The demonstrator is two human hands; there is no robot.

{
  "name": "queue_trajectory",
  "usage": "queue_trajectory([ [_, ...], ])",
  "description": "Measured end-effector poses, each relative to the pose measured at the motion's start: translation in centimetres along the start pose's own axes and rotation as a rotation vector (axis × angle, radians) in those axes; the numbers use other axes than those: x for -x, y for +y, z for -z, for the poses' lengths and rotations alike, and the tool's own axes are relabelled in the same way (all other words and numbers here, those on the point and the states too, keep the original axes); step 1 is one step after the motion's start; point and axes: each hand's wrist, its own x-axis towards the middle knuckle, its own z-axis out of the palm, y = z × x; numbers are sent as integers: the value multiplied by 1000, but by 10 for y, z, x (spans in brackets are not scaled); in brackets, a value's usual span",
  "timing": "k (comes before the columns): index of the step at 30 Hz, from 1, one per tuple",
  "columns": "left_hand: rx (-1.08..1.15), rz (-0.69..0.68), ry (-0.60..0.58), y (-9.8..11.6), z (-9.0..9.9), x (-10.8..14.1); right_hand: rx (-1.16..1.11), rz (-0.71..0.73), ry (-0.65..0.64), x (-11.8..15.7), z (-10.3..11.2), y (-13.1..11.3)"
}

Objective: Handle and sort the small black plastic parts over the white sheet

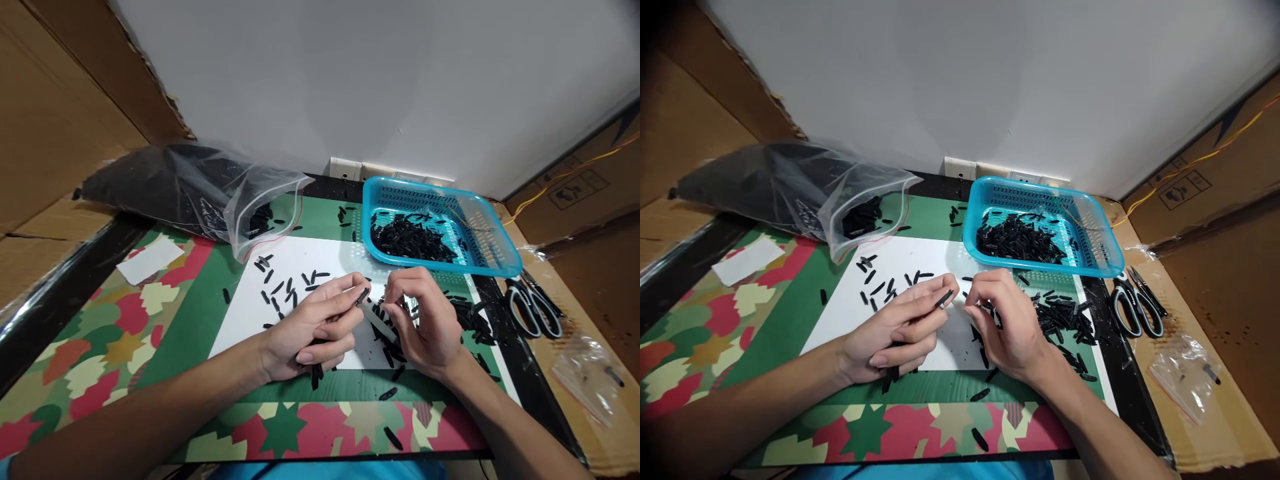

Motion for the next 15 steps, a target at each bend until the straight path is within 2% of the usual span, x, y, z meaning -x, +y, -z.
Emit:
queue_trajectory([
  [15, -72, 37, -3, -1, 0, -1, -2, 20, -30, -1, 1, -5],
])
